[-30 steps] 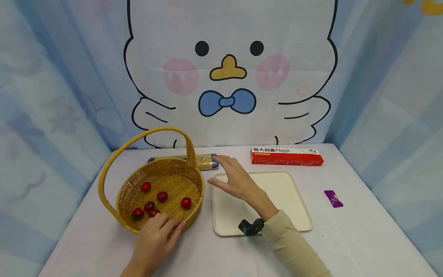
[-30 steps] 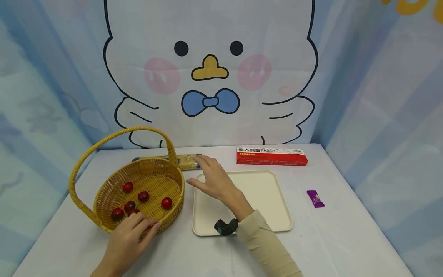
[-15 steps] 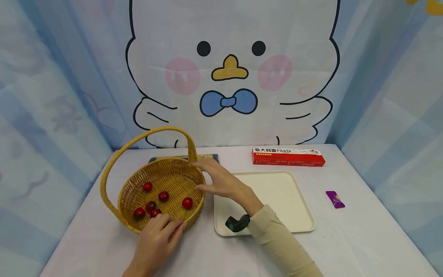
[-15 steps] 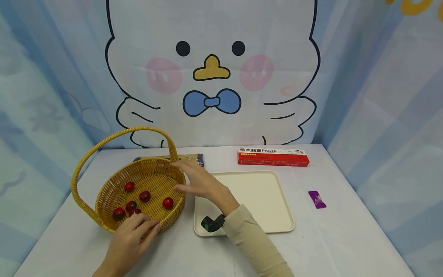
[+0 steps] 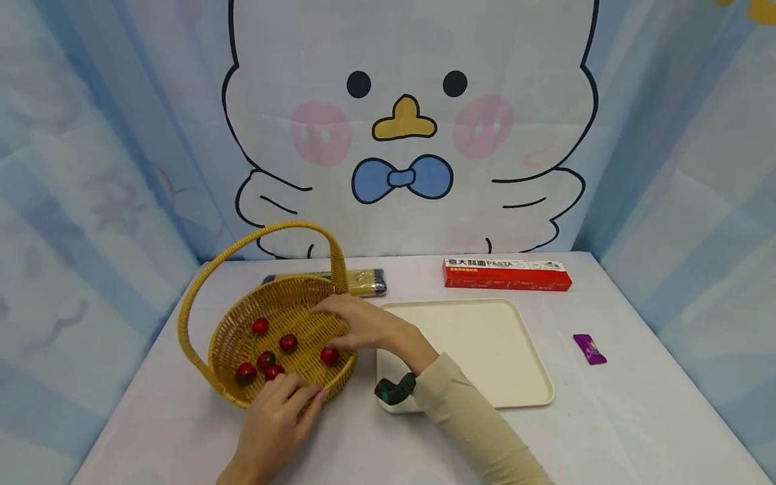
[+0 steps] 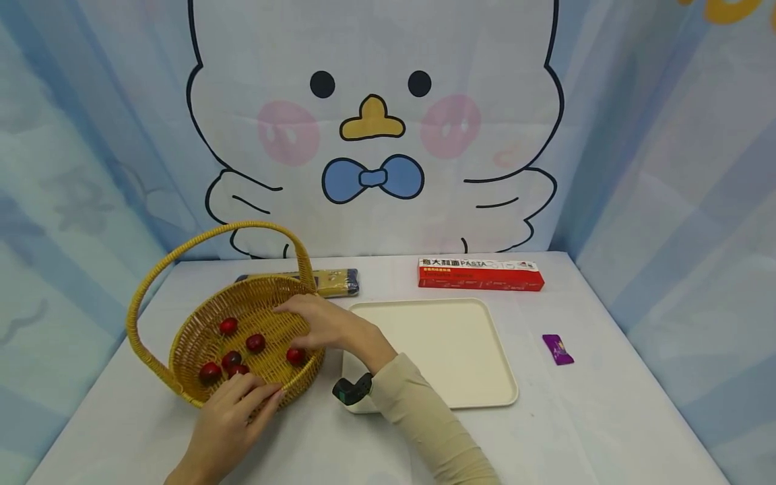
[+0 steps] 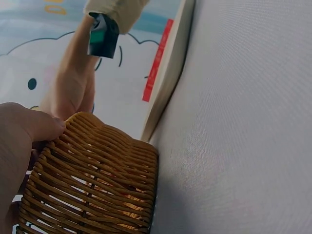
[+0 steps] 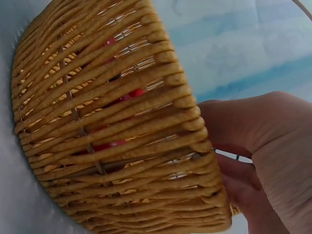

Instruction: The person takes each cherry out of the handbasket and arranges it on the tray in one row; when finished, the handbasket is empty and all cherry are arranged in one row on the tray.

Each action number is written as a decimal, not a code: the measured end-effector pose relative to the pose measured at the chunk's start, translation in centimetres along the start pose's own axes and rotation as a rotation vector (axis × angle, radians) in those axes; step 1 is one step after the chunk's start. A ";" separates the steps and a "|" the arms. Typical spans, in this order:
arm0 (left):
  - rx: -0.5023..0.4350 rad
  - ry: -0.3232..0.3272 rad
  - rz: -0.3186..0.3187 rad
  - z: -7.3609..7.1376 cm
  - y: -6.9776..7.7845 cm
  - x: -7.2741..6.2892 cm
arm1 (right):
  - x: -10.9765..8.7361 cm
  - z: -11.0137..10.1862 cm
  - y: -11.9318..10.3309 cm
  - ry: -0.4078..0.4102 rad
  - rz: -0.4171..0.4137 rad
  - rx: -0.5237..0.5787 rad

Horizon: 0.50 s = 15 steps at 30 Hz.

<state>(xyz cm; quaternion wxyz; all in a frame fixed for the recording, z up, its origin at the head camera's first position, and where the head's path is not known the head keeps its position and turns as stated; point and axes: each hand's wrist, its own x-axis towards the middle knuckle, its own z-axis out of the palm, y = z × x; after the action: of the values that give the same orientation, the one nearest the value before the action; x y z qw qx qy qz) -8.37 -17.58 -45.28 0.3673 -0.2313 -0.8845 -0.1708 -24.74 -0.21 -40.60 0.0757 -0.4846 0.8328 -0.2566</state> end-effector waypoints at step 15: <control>0.001 -0.012 -0.009 0.1 -0.1 -0.1 | 1.8 0.7 -1.1 -0.214 0.071 -0.139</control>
<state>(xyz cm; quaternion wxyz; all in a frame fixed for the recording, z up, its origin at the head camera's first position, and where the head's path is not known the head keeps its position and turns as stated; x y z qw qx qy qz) -8.36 -17.67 -45.45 0.3611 -0.2279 -0.8880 -0.1706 -24.56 -2.41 -40.39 0.1395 -0.4834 0.8524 -0.1423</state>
